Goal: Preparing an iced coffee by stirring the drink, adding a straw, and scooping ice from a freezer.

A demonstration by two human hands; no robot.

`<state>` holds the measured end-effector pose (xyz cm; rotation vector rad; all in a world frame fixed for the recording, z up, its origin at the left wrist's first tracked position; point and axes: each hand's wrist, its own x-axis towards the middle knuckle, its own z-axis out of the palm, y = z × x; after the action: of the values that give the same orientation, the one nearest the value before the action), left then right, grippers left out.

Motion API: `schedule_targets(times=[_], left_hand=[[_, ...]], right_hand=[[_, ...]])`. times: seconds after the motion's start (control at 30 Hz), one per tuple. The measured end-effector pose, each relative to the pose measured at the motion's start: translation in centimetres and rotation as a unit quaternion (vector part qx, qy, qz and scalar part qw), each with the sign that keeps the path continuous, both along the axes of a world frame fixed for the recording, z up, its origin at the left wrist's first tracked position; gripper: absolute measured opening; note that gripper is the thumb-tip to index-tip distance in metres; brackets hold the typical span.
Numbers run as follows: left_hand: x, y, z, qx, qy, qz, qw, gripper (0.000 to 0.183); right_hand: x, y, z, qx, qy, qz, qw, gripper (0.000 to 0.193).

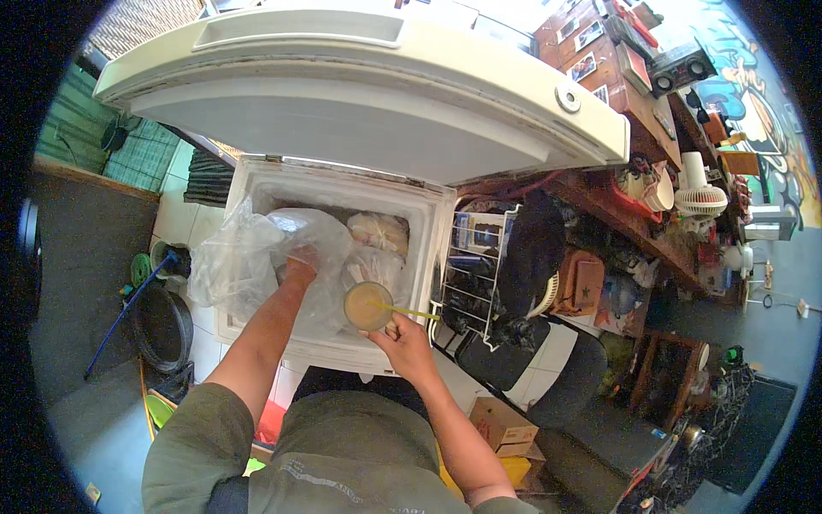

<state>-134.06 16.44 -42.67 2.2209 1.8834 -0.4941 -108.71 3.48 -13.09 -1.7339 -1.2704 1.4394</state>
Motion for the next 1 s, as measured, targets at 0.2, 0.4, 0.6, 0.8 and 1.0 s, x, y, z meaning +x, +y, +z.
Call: schedule_targets(times=[0.2,0.4,0.6,0.8,1.0], left_hand=[[-0.7,0.2,-0.5,-0.022,-0.027,-0.111,0.993,0.035],[1.0,0.1,-1.0,0.021,-0.135,-0.166,0.977,0.043],[-3.0,-0.1,-3.6,0.082,-0.130,-0.136,0.979,0.045],[2.6,0.3,-0.1,-0.022,-0.224,-0.114,0.968,0.050],[-1.0,-0.2,-2.0,-0.033,-0.228,-0.129,0.965,0.056]], right_hand=[[0.5,0.4,0.2,-0.005,-0.010,0.011,1.000,0.032],[1.5,0.1,-0.3,-0.020,-0.014,0.000,1.000,0.026],[0.0,0.3,-0.8,-0.006,0.017,0.024,1.000,0.024],[1.2,0.3,0.6,-0.029,-0.015,0.002,0.999,0.020],[-0.1,0.5,0.3,-0.051,-0.002,0.010,0.999,0.020]])
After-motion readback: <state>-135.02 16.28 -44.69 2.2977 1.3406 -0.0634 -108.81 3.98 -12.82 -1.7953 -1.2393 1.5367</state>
